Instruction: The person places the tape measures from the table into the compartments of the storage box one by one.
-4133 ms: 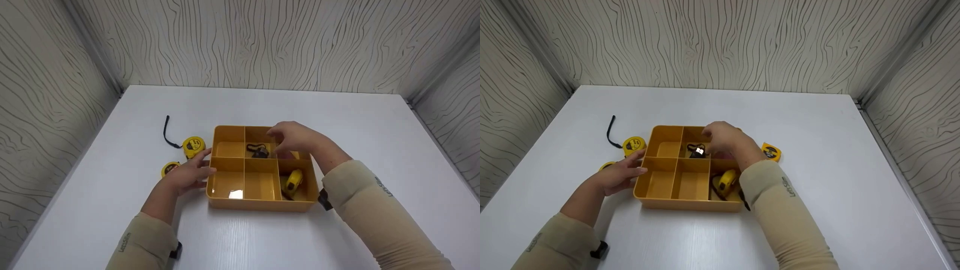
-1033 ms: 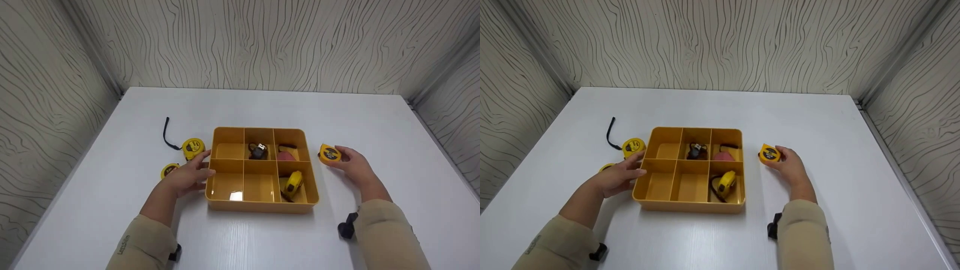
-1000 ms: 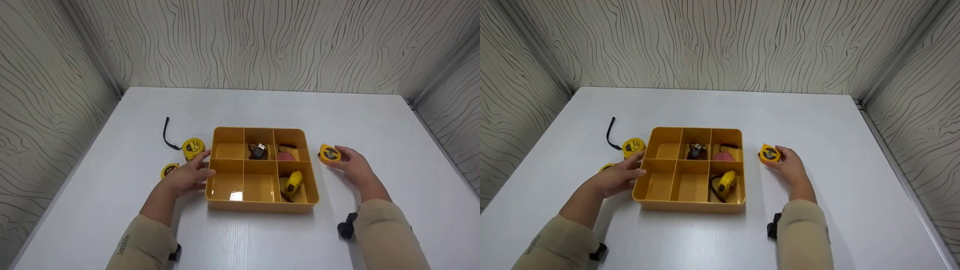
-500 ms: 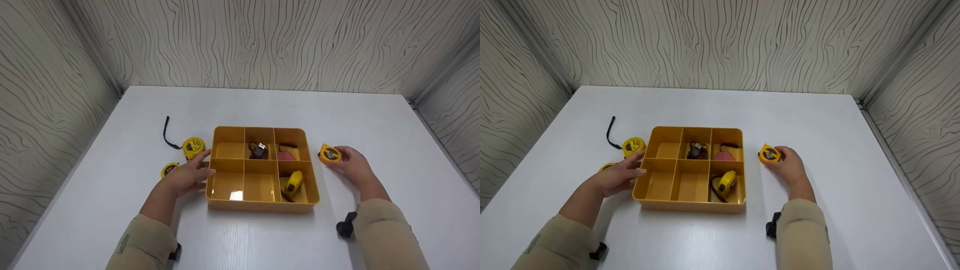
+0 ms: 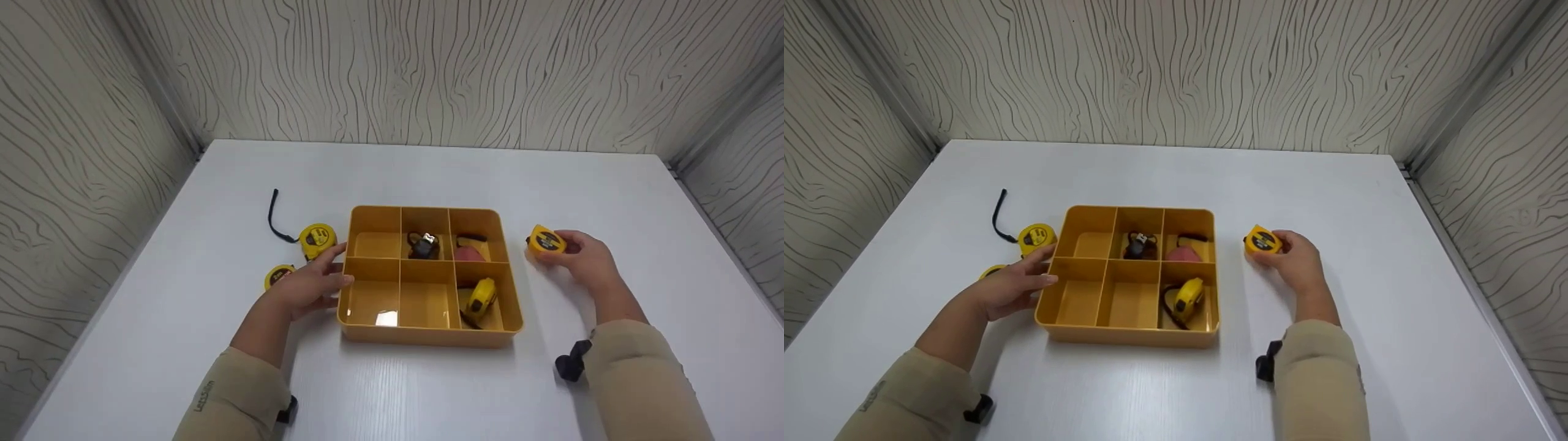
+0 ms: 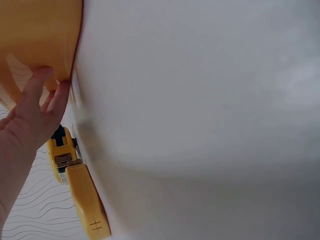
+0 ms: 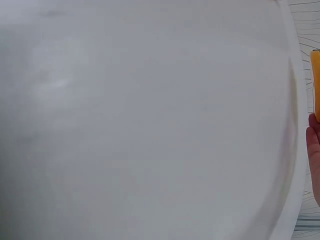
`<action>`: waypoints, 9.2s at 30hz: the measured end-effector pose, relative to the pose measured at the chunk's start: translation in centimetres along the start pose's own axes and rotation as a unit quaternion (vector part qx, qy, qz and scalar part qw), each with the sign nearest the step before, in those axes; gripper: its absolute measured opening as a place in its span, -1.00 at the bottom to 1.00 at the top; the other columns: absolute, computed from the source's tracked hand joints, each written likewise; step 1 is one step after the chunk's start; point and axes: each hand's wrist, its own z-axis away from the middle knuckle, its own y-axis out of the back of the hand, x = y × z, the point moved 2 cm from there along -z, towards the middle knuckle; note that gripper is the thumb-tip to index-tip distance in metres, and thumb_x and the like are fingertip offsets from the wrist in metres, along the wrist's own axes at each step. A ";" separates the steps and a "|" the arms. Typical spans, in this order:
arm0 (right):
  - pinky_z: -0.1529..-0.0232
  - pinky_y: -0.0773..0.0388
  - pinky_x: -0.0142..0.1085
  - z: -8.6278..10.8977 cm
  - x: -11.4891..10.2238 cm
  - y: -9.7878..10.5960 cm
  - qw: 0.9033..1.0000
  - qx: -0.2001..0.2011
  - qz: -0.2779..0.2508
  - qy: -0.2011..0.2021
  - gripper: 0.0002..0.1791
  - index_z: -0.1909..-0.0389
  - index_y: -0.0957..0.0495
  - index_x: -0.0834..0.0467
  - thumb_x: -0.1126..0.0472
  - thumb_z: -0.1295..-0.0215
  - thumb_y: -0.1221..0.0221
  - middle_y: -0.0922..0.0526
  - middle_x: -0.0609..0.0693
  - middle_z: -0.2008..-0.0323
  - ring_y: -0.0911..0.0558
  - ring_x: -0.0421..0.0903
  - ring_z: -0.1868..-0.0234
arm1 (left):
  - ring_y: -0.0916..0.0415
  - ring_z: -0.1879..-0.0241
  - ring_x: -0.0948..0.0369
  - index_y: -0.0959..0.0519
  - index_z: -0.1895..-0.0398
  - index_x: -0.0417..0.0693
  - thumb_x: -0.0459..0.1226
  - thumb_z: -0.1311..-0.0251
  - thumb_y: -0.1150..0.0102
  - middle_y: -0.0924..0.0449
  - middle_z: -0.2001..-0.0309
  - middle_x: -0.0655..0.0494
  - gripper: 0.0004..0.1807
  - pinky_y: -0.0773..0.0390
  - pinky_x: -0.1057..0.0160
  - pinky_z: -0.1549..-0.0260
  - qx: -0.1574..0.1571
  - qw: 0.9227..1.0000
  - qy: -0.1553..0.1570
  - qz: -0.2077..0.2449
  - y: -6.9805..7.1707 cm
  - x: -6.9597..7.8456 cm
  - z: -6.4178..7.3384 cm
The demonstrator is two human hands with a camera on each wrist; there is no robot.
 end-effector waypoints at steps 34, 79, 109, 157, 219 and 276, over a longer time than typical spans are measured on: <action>-0.20 -0.26 0.01 1.9 -5.5 3.0 0.992 0.017 0.015 0.125 -0.05 -0.29 -0.22 0.17 -0.20 0.11 -0.31 -0.32 0.16 -0.23 -0.31 0.08 -0.23 | -0.33 -0.15 0.08 -0.04 -0.35 0.52 -0.11 -0.04 -0.28 -0.15 -0.29 0.06 -0.16 -0.49 0.07 0.02 -0.003 1.000 -0.001 0.004 0.0 0.0 0.1; -0.12 -0.39 -0.06 7.8 -15.1 -4.7 0.916 -0.130 0.194 0.327 -0.28 -0.05 -0.47 0.02 -0.19 0.18 -0.38 -0.51 -0.12 0.05 -0.47 -0.08 -0.03 | -0.33 -0.14 0.09 -0.07 -0.32 0.55 -0.14 -0.07 -0.25 -0.17 -0.28 0.09 -0.20 -0.49 0.09 0.03 -0.011 1.000 -0.005 0.018 0.0 0.1 0.0; -0.08 -0.40 -0.17 9.0 -15.2 -9.2 0.861 -0.209 0.300 0.352 -0.38 0.01 -0.52 0.00 -0.08 0.18 -0.41 -0.53 -0.16 0.07 -0.44 -0.14 0.04 | -0.32 -0.17 0.09 -0.10 -0.28 0.63 -0.05 0.08 -0.34 -0.18 -0.29 0.12 -0.14 -0.49 0.08 0.02 -0.006 1.000 0.001 0.015 0.0 -0.1 -0.1; -0.07 -0.44 -0.19 8.3 -14.4 -9.1 0.888 -0.219 0.265 0.305 -0.44 -0.01 -0.51 0.02 -0.01 0.08 -0.38 -0.53 -0.15 0.05 -0.47 -0.15 0.03 | -0.35 -0.13 0.10 -0.08 -0.31 0.58 -0.09 0.00 -0.30 -0.19 -0.27 0.09 -0.17 -0.49 0.09 0.02 -0.003 1.000 0.002 0.011 0.0 -0.1 -0.1; -0.16 -0.32 -0.02 5.1 -4.7 -5.6 0.978 -0.157 -0.065 0.121 -0.12 -0.39 -0.05 0.05 -0.14 -0.10 -0.20 -0.19 0.14 -0.30 -0.31 0.11 -0.24 | -0.30 -0.17 0.08 -0.06 -0.33 0.55 -0.11 -0.02 -0.29 -0.15 -0.29 0.07 -0.16 -0.46 0.06 -0.01 0.000 1.000 0.006 0.014 -0.1 0.0 -0.1; -0.05 -0.43 0.01 4.9 -4.5 -6.3 0.962 -0.213 -0.164 0.053 -0.11 -0.40 0.01 -0.08 -0.06 -0.08 -0.24 -0.09 0.17 -0.33 -0.30 0.16 -0.24 | -0.01 -0.34 0.02 -0.09 -0.38 0.21 -0.13 -0.11 -0.21 -0.05 -0.37 0.06 -0.23 -0.24 -0.04 -0.19 0.179 0.973 -0.051 -0.134 7.2 -2.3 2.1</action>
